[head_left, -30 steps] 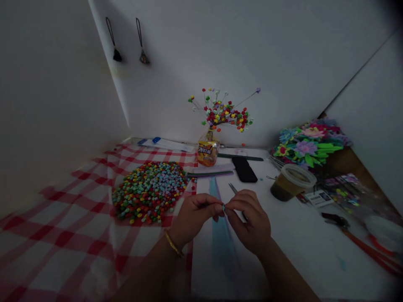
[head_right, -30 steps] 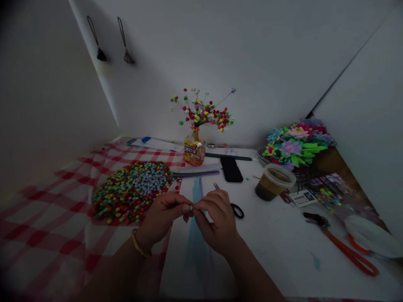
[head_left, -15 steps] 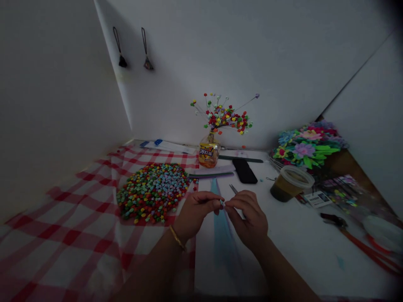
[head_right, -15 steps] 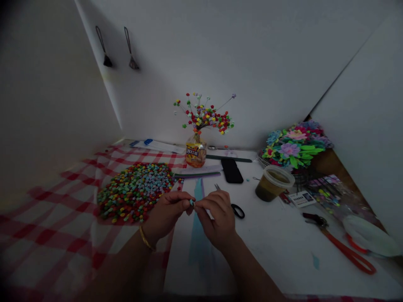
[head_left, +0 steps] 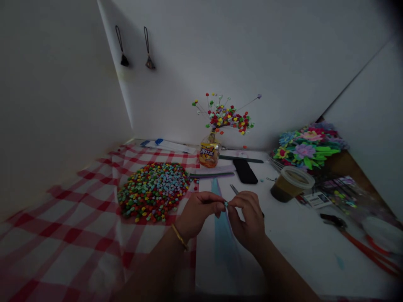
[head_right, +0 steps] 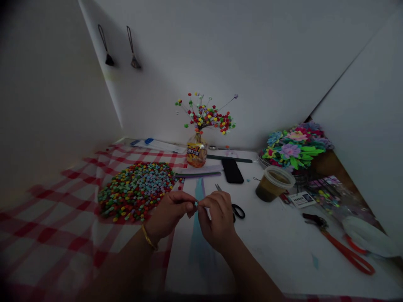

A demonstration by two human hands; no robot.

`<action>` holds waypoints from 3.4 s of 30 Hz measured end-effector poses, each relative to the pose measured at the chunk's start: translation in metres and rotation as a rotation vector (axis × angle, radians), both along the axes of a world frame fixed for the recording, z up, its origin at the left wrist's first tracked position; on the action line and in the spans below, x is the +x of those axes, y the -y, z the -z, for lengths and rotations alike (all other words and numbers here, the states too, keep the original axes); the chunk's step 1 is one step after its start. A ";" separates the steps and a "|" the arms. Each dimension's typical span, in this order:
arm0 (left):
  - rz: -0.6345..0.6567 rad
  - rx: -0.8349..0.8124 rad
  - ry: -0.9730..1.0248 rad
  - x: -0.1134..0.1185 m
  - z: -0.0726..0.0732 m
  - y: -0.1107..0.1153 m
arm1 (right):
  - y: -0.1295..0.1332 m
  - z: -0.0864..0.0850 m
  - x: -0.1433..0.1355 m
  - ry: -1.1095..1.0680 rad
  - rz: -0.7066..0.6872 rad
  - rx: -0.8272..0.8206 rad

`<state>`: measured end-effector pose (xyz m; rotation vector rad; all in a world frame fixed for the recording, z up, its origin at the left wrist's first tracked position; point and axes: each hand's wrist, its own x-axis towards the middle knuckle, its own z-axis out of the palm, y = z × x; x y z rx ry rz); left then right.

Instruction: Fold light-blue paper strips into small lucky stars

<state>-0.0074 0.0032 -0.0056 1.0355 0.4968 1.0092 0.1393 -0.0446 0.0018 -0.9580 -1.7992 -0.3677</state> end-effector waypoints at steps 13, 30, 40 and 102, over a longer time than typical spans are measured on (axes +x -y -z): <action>0.013 0.057 -0.073 -0.005 -0.008 0.001 | -0.004 -0.001 0.008 -0.076 -0.180 -0.087; 0.042 0.001 -0.015 -0.002 0.000 -0.001 | -0.004 0.008 0.004 -0.127 -0.155 -0.083; 0.245 -0.028 -0.047 -0.009 -0.004 0.000 | -0.008 0.002 0.016 -0.127 -0.432 -0.296; -0.163 -0.372 -0.089 0.002 0.027 -0.028 | -0.039 0.024 0.024 0.030 0.332 -1.066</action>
